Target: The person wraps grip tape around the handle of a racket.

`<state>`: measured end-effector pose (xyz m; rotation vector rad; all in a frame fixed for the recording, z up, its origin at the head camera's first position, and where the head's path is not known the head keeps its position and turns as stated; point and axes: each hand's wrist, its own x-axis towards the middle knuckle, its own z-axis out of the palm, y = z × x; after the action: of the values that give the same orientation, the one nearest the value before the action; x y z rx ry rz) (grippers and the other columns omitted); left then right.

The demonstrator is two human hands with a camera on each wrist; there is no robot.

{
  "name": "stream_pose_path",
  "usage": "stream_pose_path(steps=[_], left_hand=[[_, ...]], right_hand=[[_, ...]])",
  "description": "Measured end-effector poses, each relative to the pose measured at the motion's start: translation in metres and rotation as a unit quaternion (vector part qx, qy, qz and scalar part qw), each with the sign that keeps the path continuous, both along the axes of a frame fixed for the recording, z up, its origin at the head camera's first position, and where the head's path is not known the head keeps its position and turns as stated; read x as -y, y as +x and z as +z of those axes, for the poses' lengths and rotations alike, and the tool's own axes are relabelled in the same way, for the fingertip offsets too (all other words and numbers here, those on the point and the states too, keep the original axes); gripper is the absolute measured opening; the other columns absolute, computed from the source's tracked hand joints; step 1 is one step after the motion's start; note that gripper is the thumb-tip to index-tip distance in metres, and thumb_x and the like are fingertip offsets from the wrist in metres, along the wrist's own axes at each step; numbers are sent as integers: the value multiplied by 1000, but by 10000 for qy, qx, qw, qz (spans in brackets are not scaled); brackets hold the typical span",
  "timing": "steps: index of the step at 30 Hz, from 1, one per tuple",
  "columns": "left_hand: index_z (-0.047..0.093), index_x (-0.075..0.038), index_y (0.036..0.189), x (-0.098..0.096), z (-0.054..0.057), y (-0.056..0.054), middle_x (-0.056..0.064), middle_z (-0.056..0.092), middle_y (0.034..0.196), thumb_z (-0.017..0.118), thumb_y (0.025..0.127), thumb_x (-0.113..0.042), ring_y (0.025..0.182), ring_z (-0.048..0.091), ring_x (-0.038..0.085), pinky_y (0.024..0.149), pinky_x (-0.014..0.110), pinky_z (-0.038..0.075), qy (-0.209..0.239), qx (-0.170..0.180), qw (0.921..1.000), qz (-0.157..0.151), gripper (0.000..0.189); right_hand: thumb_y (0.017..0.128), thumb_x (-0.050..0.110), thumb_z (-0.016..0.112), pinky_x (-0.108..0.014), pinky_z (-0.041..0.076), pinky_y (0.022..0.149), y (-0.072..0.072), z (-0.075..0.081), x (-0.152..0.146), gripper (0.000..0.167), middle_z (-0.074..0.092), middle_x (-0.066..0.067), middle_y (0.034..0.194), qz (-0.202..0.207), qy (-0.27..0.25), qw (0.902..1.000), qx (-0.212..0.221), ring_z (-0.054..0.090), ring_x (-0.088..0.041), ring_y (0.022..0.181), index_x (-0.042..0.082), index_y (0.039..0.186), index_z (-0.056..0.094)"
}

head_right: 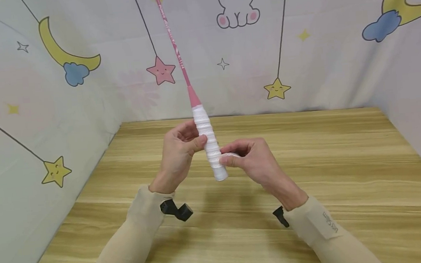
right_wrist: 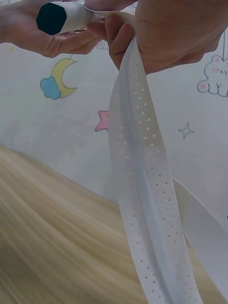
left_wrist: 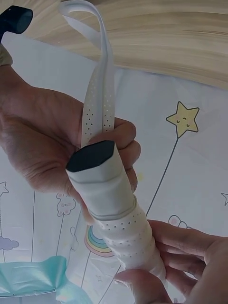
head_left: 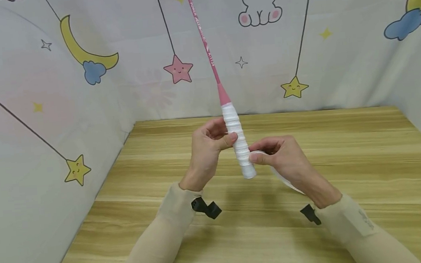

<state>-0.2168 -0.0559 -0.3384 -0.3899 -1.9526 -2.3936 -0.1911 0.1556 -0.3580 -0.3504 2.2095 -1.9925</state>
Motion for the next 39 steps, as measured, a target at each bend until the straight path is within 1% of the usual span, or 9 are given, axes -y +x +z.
stream_pose_path(steps=[6,9,12,15,18,23,31,35,39], left_hand=[[59,17,140,2,0,0,-10,74,96,65,100,14,91,70,8,80,21,62,128,45,9993,-343,41],[55,17,145,3,1,0,-8,76,102,61,103,14,94,71,7,82,21,62,191,61,9983,-552,43],[54,13,147,4,2,0,8,81,115,62,103,12,97,76,7,86,23,63,187,59,9974,-690,45],[55,6,146,4,2,1,24,77,130,66,101,10,99,80,9,93,27,64,102,88,9973,-721,47],[58,0,142,2,2,1,23,76,130,73,98,7,100,77,11,95,29,63,-114,97,9983,-569,47],[63,-5,138,-4,0,3,3,70,115,83,91,-2,100,67,15,88,29,60,-548,-68,9985,-36,51],[67,-7,136,-9,1,8,8,71,110,90,88,-7,96,67,16,83,28,56,-1107,-407,9910,635,53],[65,-6,139,-9,2,8,11,74,109,92,86,-5,95,70,15,83,27,59,-1074,-329,9908,752,59],[66,-3,131,-8,2,8,7,75,103,92,84,0,90,71,13,81,25,62,-799,-210,9933,804,54]], right_hand=[[102,12,77,-27,57,96,0,1,0,37,83,6,114,475,251,9984,159,73,-9,106,-5,134,73],[103,11,76,-26,57,95,1,2,1,36,83,-2,117,506,423,9978,73,73,-8,104,-7,133,73],[100,11,79,-25,58,91,1,3,2,34,84,-6,115,331,511,9981,-37,73,-8,99,-8,129,75],[99,9,81,-24,59,88,2,3,3,32,84,-3,110,168,493,9986,-43,73,-8,96,-7,126,77],[98,9,81,-24,59,87,2,3,4,31,84,0,106,83,460,9989,-38,74,-9,96,-6,125,78],[97,10,83,-25,60,86,2,1,5,30,84,-5,109,-54,483,9987,-157,74,-11,96,-5,122,79],[96,11,84,-26,62,84,5,0,7,29,83,-17,116,-78,658,9972,-354,74,-15,96,-3,121,80],[96,12,84,-26,61,85,5,2,6,29,82,-18,119,-102,770,9964,-350,74,-15,97,-2,122,81],[96,10,85,-25,61,84,5,3,5,31,83,-17,119,-124,764,9966,-298,74,-12,96,-2,123,80]])
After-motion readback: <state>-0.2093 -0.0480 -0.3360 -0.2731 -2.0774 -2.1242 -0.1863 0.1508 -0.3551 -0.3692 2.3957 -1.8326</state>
